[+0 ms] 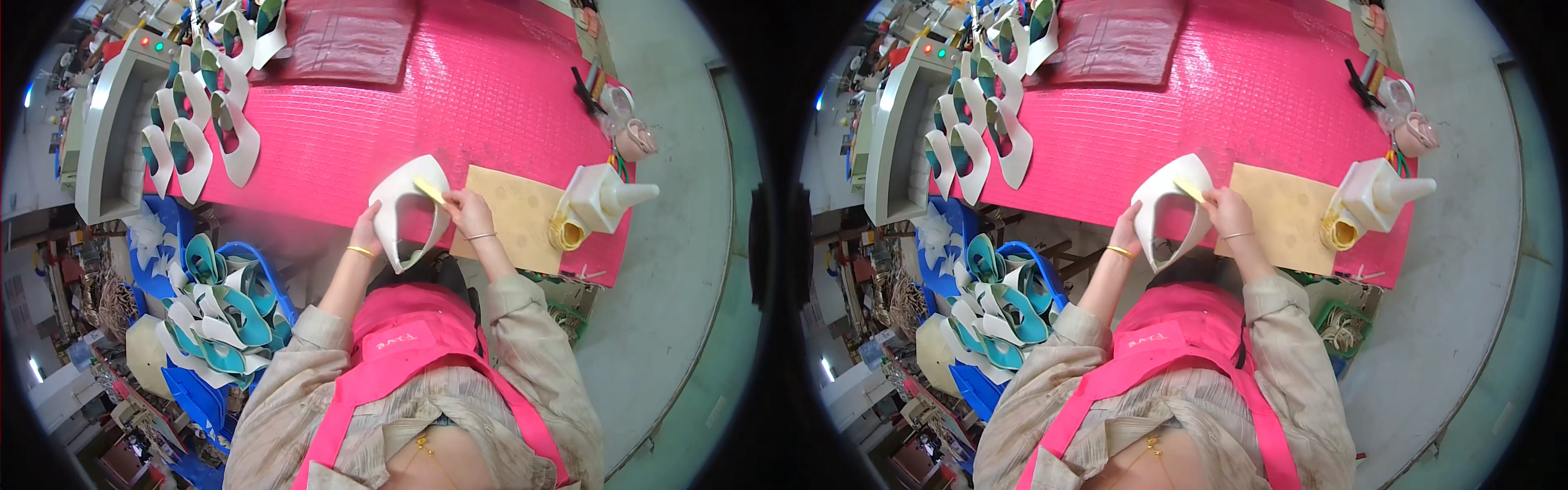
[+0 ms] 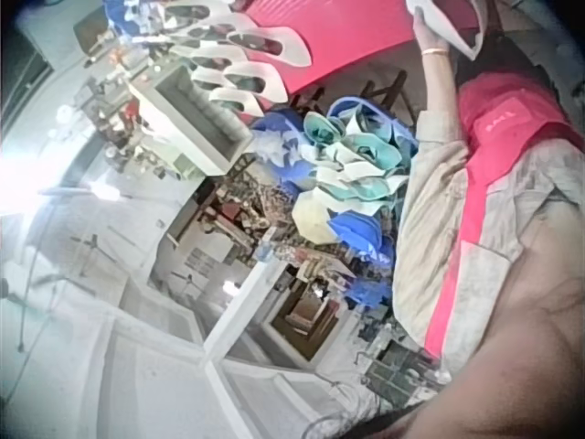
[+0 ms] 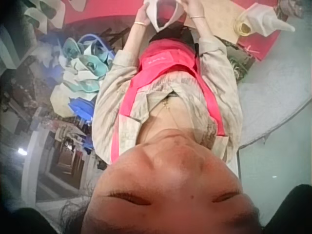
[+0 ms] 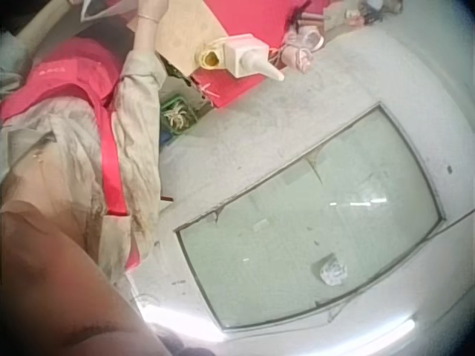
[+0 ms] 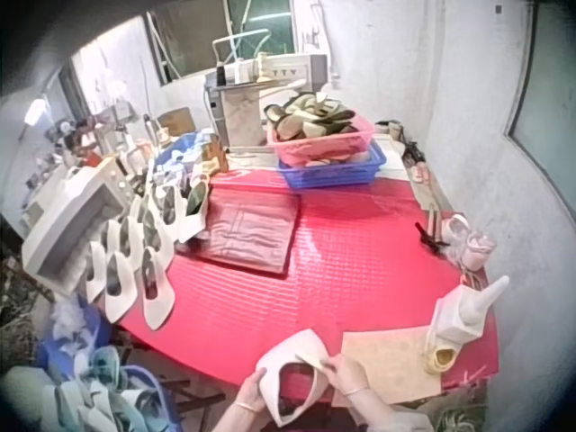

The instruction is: The person repeatedly picks up white shoe sole components from a blue basket and applies a yellow adhesive to their edges using a brush. The person works at a pink table in a workshop environment, handling the items one by one and placing them back into the basket after application.

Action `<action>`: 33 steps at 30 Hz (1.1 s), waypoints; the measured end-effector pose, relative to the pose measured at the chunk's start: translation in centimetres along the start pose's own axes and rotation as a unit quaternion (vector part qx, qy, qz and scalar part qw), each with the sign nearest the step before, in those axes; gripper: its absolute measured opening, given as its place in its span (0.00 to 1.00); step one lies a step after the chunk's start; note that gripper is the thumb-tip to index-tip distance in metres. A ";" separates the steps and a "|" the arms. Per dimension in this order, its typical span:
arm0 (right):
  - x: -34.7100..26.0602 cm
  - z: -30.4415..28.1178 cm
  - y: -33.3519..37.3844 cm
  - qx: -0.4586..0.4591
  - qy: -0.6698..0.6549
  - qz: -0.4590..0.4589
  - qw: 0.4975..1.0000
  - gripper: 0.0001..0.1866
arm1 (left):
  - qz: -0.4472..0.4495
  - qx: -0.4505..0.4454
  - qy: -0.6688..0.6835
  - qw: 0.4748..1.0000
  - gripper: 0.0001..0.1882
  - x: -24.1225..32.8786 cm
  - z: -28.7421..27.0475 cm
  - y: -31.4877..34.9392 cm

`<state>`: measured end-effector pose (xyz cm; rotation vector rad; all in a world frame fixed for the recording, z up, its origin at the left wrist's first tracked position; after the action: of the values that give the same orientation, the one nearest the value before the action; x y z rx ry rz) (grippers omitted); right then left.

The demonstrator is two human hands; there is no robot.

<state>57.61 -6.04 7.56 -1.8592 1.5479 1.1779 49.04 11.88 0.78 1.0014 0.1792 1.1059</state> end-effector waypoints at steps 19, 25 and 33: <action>-8.9 0.8 3.7 -0.232 -0.132 -0.076 0.961 0.11 | 0.004 -0.109 -0.045 0.993 0.24 2.3 2.8 3.4; -12.9 -4.7 2.0 -0.091 -0.070 -0.177 0.978 0.11 | 0.052 -0.129 -0.198 0.970 0.22 5.2 8.4 8.1; -16.9 -7.1 10.0 -0.122 -0.092 -0.324 0.934 0.13 | 0.159 -0.052 -0.314 0.935 0.25 11.7 11.7 8.5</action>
<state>50.35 -4.80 27.06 -2.1018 0.6131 1.2011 55.79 15.26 17.77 1.2662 -0.5719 1.0141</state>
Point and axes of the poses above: each hand's wrist, its own y-axis away from the middle knuckle, its own z-axis out of the palm, x = y × z, the point moved 8 cm from there along -y, towards the middle knuckle, and after that the axes turned 10 degrees about -y, right-handed, at the moved point
